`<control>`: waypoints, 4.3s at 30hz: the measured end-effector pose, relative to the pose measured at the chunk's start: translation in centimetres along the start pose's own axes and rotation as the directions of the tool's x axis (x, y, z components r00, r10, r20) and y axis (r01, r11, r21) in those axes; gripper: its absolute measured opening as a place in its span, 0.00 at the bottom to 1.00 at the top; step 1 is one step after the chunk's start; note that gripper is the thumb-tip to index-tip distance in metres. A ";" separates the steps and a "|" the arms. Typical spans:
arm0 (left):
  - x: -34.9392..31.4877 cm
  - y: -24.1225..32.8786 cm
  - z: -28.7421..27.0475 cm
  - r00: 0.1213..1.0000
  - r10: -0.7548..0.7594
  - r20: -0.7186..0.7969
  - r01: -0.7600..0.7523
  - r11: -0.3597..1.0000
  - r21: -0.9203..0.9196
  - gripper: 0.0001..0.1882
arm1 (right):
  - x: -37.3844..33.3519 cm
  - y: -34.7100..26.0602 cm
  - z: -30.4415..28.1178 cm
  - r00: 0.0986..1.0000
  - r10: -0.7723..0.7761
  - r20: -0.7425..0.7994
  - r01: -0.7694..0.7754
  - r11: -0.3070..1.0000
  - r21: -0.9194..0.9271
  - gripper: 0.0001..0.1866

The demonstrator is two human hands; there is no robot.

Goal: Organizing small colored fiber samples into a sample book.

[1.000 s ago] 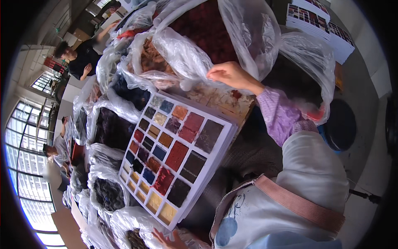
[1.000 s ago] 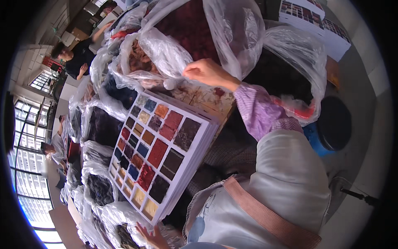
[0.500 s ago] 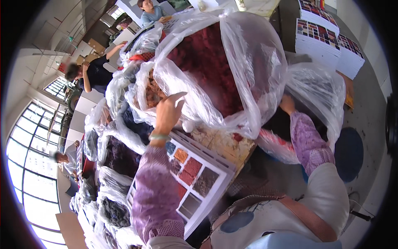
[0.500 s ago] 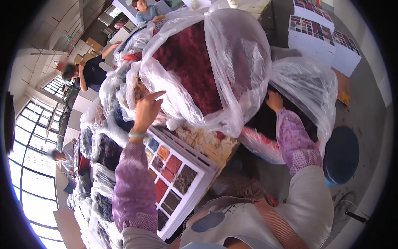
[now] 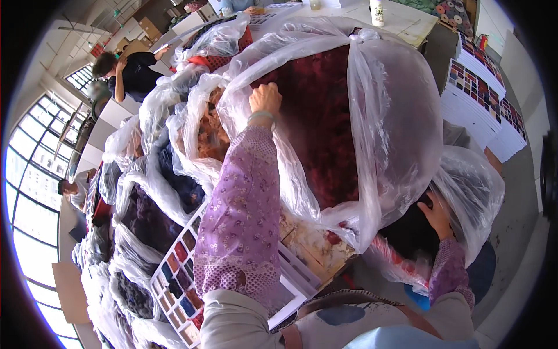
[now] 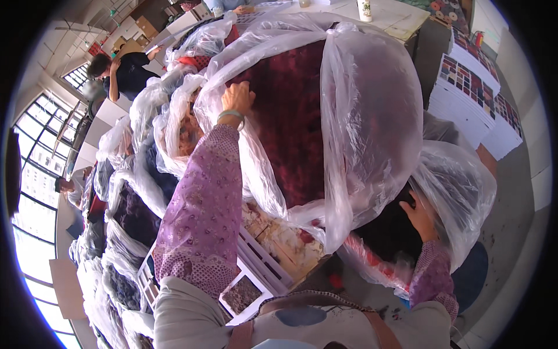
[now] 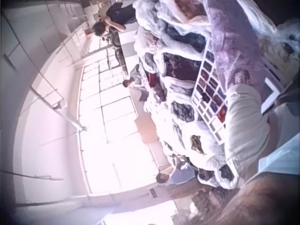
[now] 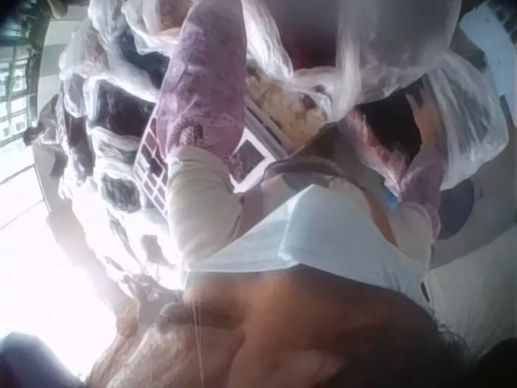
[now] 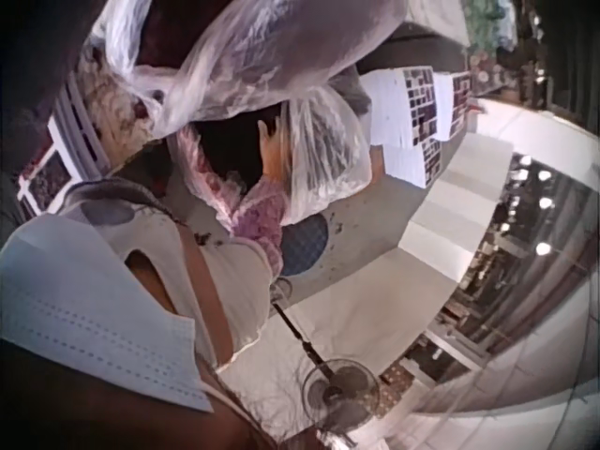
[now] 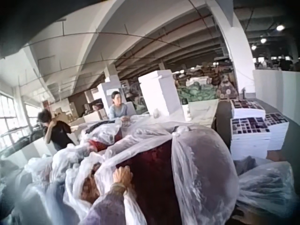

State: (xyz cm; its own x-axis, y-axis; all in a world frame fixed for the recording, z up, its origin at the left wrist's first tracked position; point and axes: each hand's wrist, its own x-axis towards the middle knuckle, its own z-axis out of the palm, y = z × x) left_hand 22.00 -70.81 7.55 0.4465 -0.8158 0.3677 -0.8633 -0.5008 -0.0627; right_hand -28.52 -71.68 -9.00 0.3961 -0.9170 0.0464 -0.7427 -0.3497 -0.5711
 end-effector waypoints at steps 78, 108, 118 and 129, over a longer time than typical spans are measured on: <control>-69.7 -17.0 -21.5 0.882 -0.471 -0.006 0.427 0.804 -0.414 0.21 | -37.7 -47.2 11.8 -0.075 -0.829 0.554 0.960 0.090 0.264 0.10; -65.4 -18.4 -27.4 0.858 -0.349 0.376 0.495 0.756 -0.428 0.24 | -22.4 -48.2 9.5 -0.280 -0.874 0.398 0.777 0.037 0.629 0.20; -39.7 -23.7 -20.8 0.936 -0.284 0.210 0.349 0.836 -0.424 0.13 | 11.0 -47.8 20.2 0.574 -0.812 -0.103 0.818 0.575 0.028 0.12; -17.9 -29.4 -1.2 0.810 -0.564 -0.161 0.579 0.813 0.063 0.19 | 13.5 -47.5 19.1 0.397 -0.903 -0.167 0.917 0.397 0.034 0.10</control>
State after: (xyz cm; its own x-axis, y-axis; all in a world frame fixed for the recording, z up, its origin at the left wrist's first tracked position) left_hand 39.11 -41.09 3.91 0.8109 -0.3315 0.4822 -0.4284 -0.8977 0.1033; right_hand 22.41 -63.81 3.10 0.7371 -0.0801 0.6710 0.0873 -0.9734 -0.2120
